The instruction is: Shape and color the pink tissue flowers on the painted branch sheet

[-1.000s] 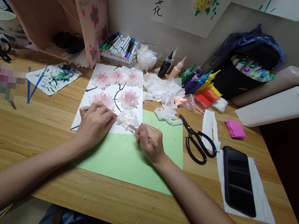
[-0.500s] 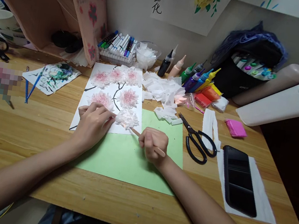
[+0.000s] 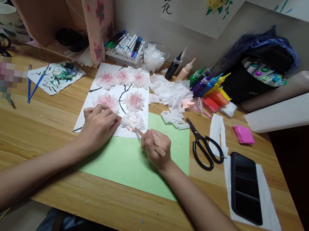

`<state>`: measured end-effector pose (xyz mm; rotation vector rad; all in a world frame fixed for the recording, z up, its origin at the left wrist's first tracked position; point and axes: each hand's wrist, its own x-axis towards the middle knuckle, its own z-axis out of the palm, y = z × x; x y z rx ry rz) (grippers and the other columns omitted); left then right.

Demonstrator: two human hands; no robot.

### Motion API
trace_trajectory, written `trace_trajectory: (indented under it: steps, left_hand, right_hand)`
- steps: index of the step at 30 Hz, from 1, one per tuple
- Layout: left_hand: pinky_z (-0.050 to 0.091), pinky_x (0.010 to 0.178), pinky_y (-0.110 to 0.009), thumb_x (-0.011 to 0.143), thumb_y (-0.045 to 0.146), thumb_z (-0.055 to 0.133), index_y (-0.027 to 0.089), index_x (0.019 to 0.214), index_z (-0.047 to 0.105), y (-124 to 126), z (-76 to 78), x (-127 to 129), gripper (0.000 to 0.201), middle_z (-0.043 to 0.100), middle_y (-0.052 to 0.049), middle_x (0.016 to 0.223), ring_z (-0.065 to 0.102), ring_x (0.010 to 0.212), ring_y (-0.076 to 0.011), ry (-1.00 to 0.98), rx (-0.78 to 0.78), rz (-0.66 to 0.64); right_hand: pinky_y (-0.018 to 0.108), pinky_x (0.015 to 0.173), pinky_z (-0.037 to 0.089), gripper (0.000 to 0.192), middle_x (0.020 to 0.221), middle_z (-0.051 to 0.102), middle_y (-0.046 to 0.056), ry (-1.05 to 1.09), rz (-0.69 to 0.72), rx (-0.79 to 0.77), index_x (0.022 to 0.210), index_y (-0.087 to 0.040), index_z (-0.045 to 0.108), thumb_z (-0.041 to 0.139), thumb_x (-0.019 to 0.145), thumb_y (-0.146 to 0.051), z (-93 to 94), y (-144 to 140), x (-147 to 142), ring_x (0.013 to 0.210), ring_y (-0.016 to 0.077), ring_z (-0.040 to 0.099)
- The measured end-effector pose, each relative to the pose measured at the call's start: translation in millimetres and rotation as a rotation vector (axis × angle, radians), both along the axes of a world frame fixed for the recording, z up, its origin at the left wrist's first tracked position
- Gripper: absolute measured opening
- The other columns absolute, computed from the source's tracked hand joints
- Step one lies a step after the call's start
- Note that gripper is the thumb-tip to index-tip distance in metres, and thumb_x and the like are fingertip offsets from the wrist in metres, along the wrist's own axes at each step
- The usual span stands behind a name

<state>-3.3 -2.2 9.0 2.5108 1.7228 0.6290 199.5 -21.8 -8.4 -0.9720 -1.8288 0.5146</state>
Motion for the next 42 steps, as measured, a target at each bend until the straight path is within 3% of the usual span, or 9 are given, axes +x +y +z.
trace_trajectory:
  steps: [4, 7, 12, 15, 17, 23, 29, 37, 42]
  left_hand:
    - [0.025, 0.082, -0.040, 0.093, 0.020, 0.049, 0.019, 0.086, 0.067, 0.5, -0.9, 0.1, 0.019, 0.071, -0.007, 0.088, 0.054, 0.099, -0.0255, 0.025, 0.014, 0.004]
    - [0.025, 0.082, -0.040, 0.093, 0.020, 0.048, 0.018, 0.086, 0.067, 0.5, -1.9, 0.1, 0.020, 0.071, -0.007, 0.089, 0.054, 0.100, -0.0258, 0.033, 0.006, 0.006]
    - [0.025, 0.082, -0.039, 0.093, 0.019, 0.049, 0.017, 0.086, 0.066, 0.6, -2.0, 0.5, 0.019, 0.070, -0.006, 0.090, 0.053, 0.101, -0.0252, 0.040, 0.030, 0.005]
    - [0.025, 0.081, -0.039, 0.094, 0.019, 0.048, 0.017, 0.087, 0.066, 1.1, -1.2, 0.7, 0.019, 0.070, -0.007, 0.091, 0.053, 0.101, -0.0258, 0.055, 0.032, 0.005]
    - [0.025, 0.081, -0.039, 0.094, 0.018, 0.047, 0.017, 0.088, 0.066, 1.3, -0.9, 0.3, 0.020, 0.070, -0.008, 0.090, 0.052, 0.102, -0.0262, 0.058, 0.030, 0.000]
    - [0.028, 0.080, -0.040, 0.090, 0.011, 0.049, 0.016, 0.087, 0.066, 0.7, -3.2, -1.8, 0.018, 0.068, -0.009, 0.090, 0.053, 0.099, -0.0265, 0.050, 0.053, -0.019]
    - [0.030, 0.081, -0.041, 0.088, 0.007, 0.047, 0.016, 0.090, 0.066, -0.1, -4.4, -1.7, 0.021, 0.068, -0.010, 0.090, 0.052, 0.102, -0.0283, 0.043, 0.050, -0.024]
    - [0.030, 0.081, -0.041, 0.089, 0.007, 0.046, 0.015, 0.089, 0.066, 0.7, -6.4, -2.5, 0.021, 0.067, -0.010, 0.090, 0.053, 0.101, -0.0270, 0.021, 0.027, -0.020]
    - [0.031, 0.081, -0.041, 0.089, 0.008, 0.046, 0.014, 0.089, 0.066, -0.2, -5.9, -1.8, 0.020, 0.067, -0.011, 0.090, 0.052, 0.102, -0.0279, 0.018, 0.035, -0.025]
  right_hand:
    - [0.026, 0.053, 0.040, 0.047, 0.049, 0.052, -0.002, 0.037, -0.045, -0.151, 0.053, -0.020, 0.046, 0.036, 0.099, -0.025, 2.7, 3.3, -4.5, 0.046, 0.0092, 0.050]
    - [0.025, 0.051, 0.040, 0.051, 0.046, 0.052, -0.002, 0.139, -0.085, -0.364, 0.051, -0.020, 0.046, 0.037, 0.098, -0.036, 10.6, 10.9, -9.7, 0.044, 0.0092, 0.051]
    - [0.024, 0.038, 0.030, 0.054, 0.038, 0.047, -0.003, 0.345, -0.102, -0.623, 0.048, -0.020, 0.049, 0.044, 0.093, -0.050, 23.5, 22.8, -3.7, 0.034, 0.0089, 0.045]
    - [0.025, 0.036, 0.026, 0.059, 0.036, 0.041, -0.004, 0.361, -0.134, -0.519, 0.045, -0.020, 0.048, 0.040, 0.094, -0.051, 28.5, 23.7, 11.4, 0.030, 0.0077, 0.037]
    - [0.025, 0.041, 0.031, 0.057, 0.040, 0.045, -0.003, 0.260, -0.149, -0.399, 0.048, -0.020, 0.049, 0.038, 0.096, -0.048, 31.5, 27.0, 21.5, 0.036, 0.0087, 0.041]
    - [0.033, 0.072, 0.046, 0.013, 0.084, 0.068, 0.007, -0.277, -0.152, 0.023, 0.083, -0.021, 0.059, 0.065, 0.083, -0.032, 25.3, 76.6, 30.5, 0.083, 0.0219, 0.062]
    - [0.034, 0.068, 0.044, 0.011, 0.076, 0.065, 0.006, -0.377, -0.106, -0.030, 0.076, -0.022, 0.055, 0.061, 0.078, -0.014, 7.7, 116.2, 15.6, 0.077, 0.0241, 0.060]
    - [0.030, 0.072, 0.047, 0.002, 0.085, 0.068, 0.004, -0.162, -0.235, -0.069, 0.081, -0.021, 0.054, 0.056, 0.082, -0.020, 20.3, 90.2, 18.7, 0.080, 0.0190, 0.064]
    - [0.030, 0.066, 0.042, 0.018, 0.079, 0.066, 0.004, -0.193, -0.323, -0.163, 0.079, -0.020, 0.053, 0.065, 0.078, -0.034, 15.4, 94.4, 13.2, 0.074, 0.0198, 0.062]
